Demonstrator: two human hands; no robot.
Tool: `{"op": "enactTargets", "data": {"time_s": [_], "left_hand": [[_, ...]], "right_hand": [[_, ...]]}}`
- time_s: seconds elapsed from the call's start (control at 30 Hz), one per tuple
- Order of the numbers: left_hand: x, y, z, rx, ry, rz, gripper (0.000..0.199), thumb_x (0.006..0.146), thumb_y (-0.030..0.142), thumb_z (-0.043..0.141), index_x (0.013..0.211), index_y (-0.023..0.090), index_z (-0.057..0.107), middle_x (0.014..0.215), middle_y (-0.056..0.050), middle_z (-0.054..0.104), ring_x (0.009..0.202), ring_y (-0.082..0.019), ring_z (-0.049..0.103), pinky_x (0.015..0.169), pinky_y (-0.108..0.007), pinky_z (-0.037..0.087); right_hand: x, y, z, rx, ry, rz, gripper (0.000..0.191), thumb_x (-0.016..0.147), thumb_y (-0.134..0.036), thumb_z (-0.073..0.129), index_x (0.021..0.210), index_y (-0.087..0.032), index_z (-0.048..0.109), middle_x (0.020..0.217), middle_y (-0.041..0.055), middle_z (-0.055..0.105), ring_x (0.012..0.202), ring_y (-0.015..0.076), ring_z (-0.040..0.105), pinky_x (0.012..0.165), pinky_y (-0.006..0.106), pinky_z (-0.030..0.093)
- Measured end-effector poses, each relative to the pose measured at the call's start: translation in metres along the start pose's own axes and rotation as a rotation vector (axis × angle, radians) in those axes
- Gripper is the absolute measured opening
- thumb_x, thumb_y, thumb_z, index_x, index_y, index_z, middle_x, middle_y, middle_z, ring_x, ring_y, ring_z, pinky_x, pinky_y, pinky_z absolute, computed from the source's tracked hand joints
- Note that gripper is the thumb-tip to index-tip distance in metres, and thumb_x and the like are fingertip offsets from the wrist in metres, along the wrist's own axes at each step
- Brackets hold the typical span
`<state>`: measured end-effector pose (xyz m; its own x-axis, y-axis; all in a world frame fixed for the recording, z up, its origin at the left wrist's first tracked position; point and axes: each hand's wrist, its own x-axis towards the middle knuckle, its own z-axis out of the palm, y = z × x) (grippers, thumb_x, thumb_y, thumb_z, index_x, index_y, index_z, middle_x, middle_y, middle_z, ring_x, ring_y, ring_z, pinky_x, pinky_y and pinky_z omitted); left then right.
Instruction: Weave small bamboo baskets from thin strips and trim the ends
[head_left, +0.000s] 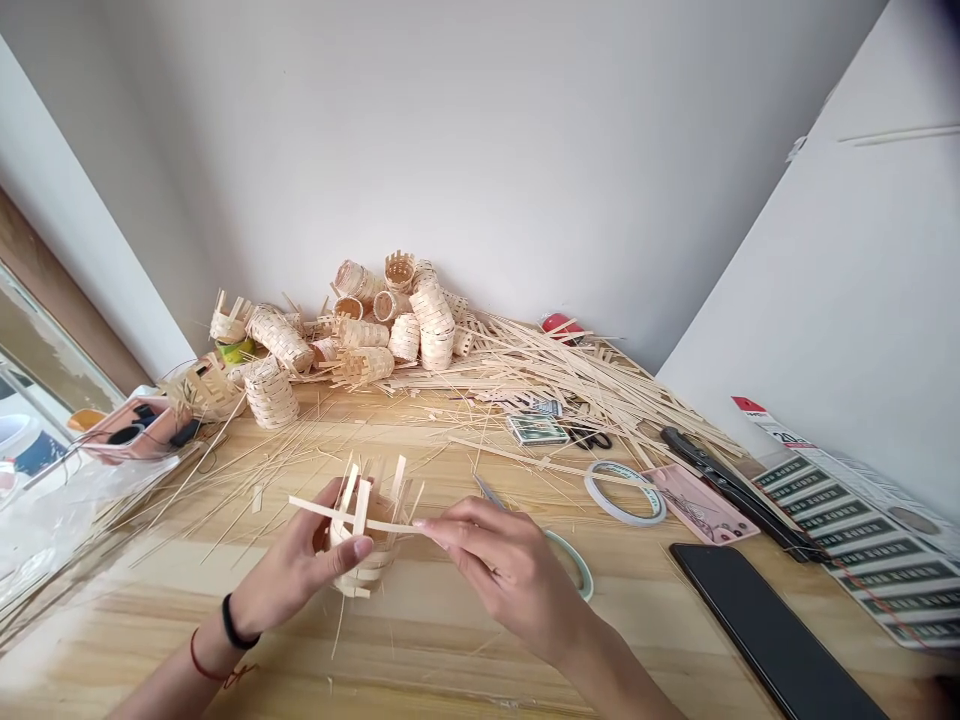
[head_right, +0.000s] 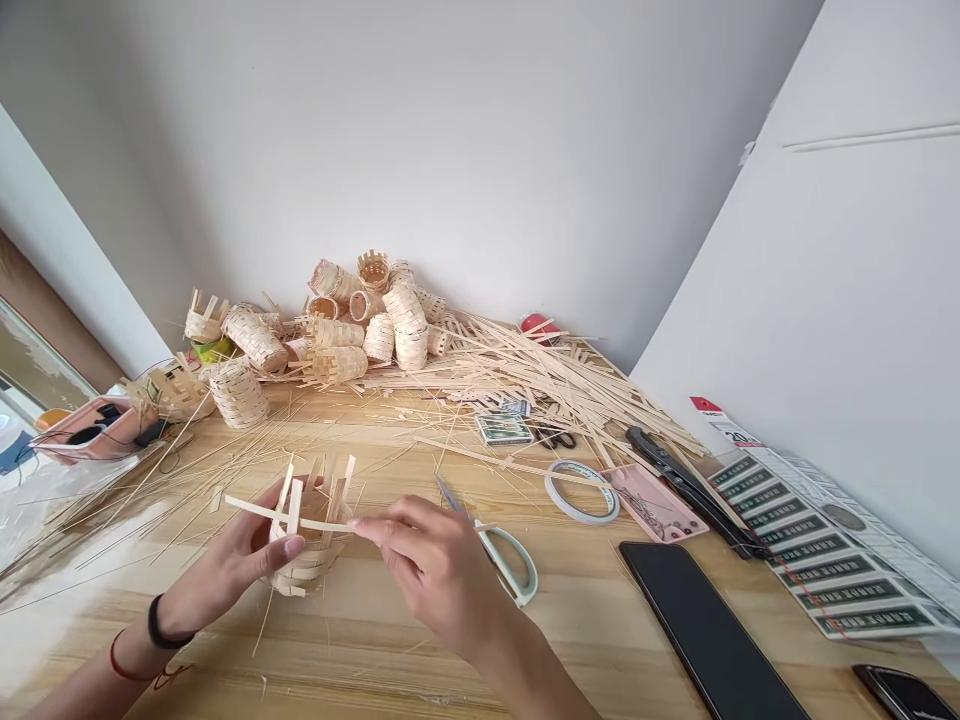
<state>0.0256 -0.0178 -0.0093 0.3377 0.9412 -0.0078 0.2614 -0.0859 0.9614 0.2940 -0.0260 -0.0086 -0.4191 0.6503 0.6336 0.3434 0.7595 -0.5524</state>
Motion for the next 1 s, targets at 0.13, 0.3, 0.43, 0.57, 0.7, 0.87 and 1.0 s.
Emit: {"op": "enactTargets", "data": {"time_s": [0.13, 0.3, 0.43, 0.57, 0.7, 0.87, 1.0], "left_hand": [[0.002, 0.004, 0.001, -0.049, -0.014, -0.013, 0.056, 0.088, 0.058, 0.072, 0.135, 0.027, 0.067, 0.131, -0.008, 0.073, 0.117, -0.032, 0.068, 0.102, -0.042, 0.056], [0.003, 0.002, 0.000, -0.090, -0.023, -0.058, 0.066, 0.089, 0.062, 0.069, 0.146, 0.029, 0.060, 0.128, -0.008, 0.075, 0.115, -0.033, 0.069, 0.103, -0.045, 0.055], [0.001, -0.001, -0.003, -0.094, 0.037, -0.072, 0.071, 0.087, 0.063, 0.070, 0.148, 0.029, 0.058, 0.125, -0.009, 0.076, 0.115, -0.035, 0.069, 0.101, -0.047, 0.057], [0.001, -0.003, -0.005, -0.093, 0.060, -0.101, 0.073, 0.087, 0.066, 0.069, 0.148, 0.028, 0.058, 0.142, -0.010, 0.069, 0.137, -0.040, 0.056, 0.112, -0.049, 0.049], [0.000, -0.005, -0.005, -0.079, -0.004, -0.120, 0.073, 0.089, 0.070, 0.062, 0.149, 0.026, 0.057, 0.147, -0.011, 0.065, 0.143, -0.040, 0.049, 0.119, -0.053, 0.039], [-0.002, -0.005, -0.006, -0.075, -0.064, -0.156, 0.073, 0.089, 0.069, 0.064, 0.145, 0.023, 0.057, 0.146, -0.013, 0.064, 0.138, -0.039, 0.053, 0.120, -0.054, 0.036], [-0.002, -0.003, -0.008, -0.093, -0.082, -0.153, 0.067, 0.089, 0.065, 0.065, 0.141, 0.025, 0.058, 0.143, -0.011, 0.066, 0.133, -0.038, 0.058, 0.115, -0.050, 0.042]], "right_hand": [[-0.002, 0.002, 0.002, 0.024, -0.052, 0.027, 0.038, 0.102, -0.007, 0.052, 0.126, -0.026, 0.076, 0.094, 0.0061, 0.075, 0.081, 0.0158, 0.070, 0.069, 0.026, 0.055], [-0.001, 0.002, -0.003, 0.031, -0.055, 0.030, 0.037, 0.102, -0.008, 0.054, 0.125, -0.026, 0.076, 0.092, 0.0052, 0.074, 0.078, 0.0150, 0.069, 0.069, 0.026, 0.053], [0.001, 0.003, -0.007, 0.045, -0.035, 0.057, 0.035, 0.101, -0.009, 0.056, 0.122, -0.027, 0.078, 0.089, 0.0041, 0.074, 0.075, 0.0147, 0.068, 0.067, 0.026, 0.052], [0.000, 0.004, -0.004, 0.069, -0.027, 0.056, 0.034, 0.101, -0.009, 0.057, 0.123, -0.026, 0.078, 0.090, 0.0043, 0.074, 0.075, 0.0141, 0.068, 0.068, 0.025, 0.052], [-0.002, 0.005, 0.001, 0.051, -0.019, 0.019, 0.033, 0.100, -0.007, 0.059, 0.121, -0.023, 0.078, 0.089, 0.0048, 0.075, 0.075, 0.0138, 0.068, 0.067, 0.024, 0.052], [-0.002, 0.004, 0.005, 0.009, -0.010, -0.053, 0.030, 0.100, -0.006, 0.060, 0.118, -0.022, 0.078, 0.089, 0.0051, 0.076, 0.077, 0.0149, 0.068, 0.068, 0.025, 0.052], [0.001, 0.003, 0.007, -0.081, 0.059, -0.058, 0.011, 0.102, -0.016, 0.065, 0.101, -0.020, 0.076, 0.080, 0.0026, 0.074, 0.070, 0.0149, 0.065, 0.068, 0.027, 0.048]]}}
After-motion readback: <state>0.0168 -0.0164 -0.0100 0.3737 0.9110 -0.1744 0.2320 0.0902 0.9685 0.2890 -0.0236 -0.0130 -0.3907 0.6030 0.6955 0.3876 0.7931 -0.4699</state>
